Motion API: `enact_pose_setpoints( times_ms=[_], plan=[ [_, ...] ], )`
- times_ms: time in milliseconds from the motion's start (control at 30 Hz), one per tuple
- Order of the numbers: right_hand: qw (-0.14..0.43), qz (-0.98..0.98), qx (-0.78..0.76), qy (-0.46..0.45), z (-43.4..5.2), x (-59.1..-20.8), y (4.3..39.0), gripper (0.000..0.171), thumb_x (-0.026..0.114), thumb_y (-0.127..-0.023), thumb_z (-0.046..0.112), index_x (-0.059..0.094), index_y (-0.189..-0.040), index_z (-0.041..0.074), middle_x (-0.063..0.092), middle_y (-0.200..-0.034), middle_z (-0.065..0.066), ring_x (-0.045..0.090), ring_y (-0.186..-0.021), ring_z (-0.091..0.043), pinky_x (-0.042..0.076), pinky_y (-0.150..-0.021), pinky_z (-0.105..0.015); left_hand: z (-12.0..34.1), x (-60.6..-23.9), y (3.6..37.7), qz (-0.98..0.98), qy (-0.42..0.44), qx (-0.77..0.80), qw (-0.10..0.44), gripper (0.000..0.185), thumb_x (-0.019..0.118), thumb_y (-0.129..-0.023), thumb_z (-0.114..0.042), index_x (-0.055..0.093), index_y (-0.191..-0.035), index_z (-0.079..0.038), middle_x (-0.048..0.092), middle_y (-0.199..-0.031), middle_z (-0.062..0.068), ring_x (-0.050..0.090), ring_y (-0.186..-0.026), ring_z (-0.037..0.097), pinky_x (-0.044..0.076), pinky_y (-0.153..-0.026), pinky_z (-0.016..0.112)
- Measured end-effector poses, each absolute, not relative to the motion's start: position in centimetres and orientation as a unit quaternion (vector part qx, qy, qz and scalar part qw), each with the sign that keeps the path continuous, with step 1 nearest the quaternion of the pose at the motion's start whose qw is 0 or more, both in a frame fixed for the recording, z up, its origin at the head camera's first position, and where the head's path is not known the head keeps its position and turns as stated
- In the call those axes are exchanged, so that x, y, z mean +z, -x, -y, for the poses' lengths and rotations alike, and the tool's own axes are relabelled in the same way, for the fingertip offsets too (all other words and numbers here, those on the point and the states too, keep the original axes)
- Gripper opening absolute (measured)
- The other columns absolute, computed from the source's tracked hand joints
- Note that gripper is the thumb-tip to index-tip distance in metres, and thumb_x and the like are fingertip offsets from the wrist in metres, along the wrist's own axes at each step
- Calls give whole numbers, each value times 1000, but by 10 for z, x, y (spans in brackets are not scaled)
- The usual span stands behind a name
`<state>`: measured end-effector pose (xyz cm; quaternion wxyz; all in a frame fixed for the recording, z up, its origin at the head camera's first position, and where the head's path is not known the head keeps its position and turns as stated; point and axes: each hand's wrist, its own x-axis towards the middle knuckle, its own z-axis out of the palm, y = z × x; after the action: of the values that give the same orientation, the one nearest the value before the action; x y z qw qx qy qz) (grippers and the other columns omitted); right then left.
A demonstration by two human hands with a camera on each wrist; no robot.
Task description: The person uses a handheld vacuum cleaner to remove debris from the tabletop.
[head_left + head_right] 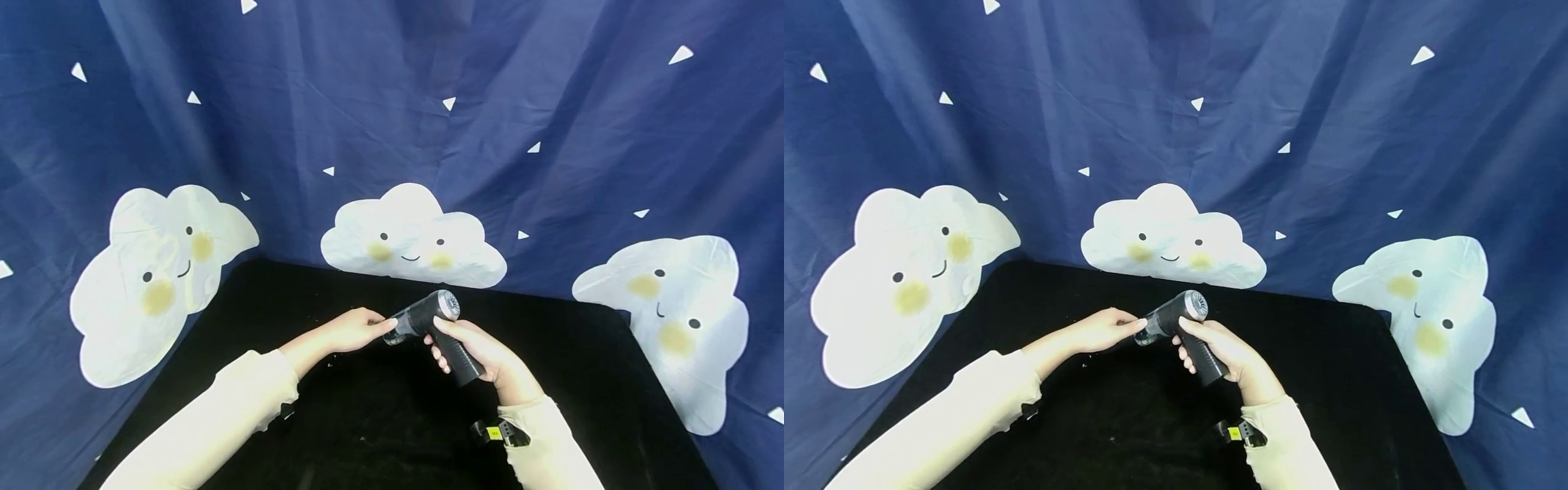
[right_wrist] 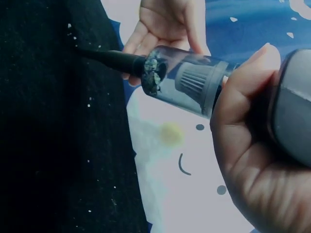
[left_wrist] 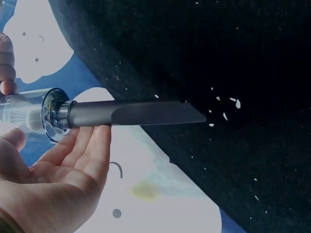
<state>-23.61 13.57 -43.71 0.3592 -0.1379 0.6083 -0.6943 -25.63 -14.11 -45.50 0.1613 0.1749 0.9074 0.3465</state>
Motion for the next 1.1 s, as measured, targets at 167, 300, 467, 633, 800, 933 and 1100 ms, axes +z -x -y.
enact_pose_setpoints(
  times_ms=[167,300,467,633,800,933,1100],
  plan=[
    [360,-601,-700,139,-132,-443,235,37,46,-107,33,59,-103,-1,59,-74,-2,58,-61,-8,53,-58,-23,144,-458,255,-911,-170,338,161,55,45,-100,-60,75,-112,-16,69,-99,1,59,-85,14,49,-84,39],
    [364,-593,-705,138,-127,-447,232,36,45,-107,32,59,-103,0,59,-75,-2,58,-61,-8,53,-58,-23,150,-459,252,-914,-162,331,167,57,45,-99,-62,75,-113,-16,68,-98,-3,59,-86,14,49,-84,39],
    [378,-580,-708,137,-124,-449,230,35,45,-107,33,58,-104,0,59,-76,-2,58,-62,-8,53,-59,-22,155,-458,246,-914,-153,330,177,59,46,-99,-62,75,-113,-14,69,-98,1,59,-85,15,50,-83,39],
    [381,-581,-705,143,-125,-447,231,35,46,-107,33,58,-104,0,59,-76,-2,58,-62,-8,53,-59,-22,154,-453,243,-914,-156,330,177,59,46,-99,-62,75,-112,-12,69,-96,1,59,-84,15,50,-80,39],
    [353,-598,-704,148,-132,-440,234,35,46,-107,31,60,-102,0,60,-75,-2,58,-62,-8,53,-58,-23,145,-448,251,-915,-176,332,150,52,47,-100,-60,76,-107,-17,67,-90,0,58,-81,14,48,-77,36],
    [337,-611,-702,141,-134,-438,236,34,48,-106,32,60,-102,0,59,-74,-2,58,-62,-9,53,-58,-24,140,-449,260,-911,-185,338,144,52,47,-101,-57,75,-113,-15,68,-95,-1,58,-84,14,48,-82,36],
    [335,-614,-703,131,-131,-442,239,36,48,-106,34,58,-103,-1,59,-74,-3,58,-62,-9,53,-58,-24,142,-454,266,-911,-180,338,154,57,45,-101,-58,72,-122,-13,69,-107,-1,60,-93,14,49,-90,39]
  ],
)
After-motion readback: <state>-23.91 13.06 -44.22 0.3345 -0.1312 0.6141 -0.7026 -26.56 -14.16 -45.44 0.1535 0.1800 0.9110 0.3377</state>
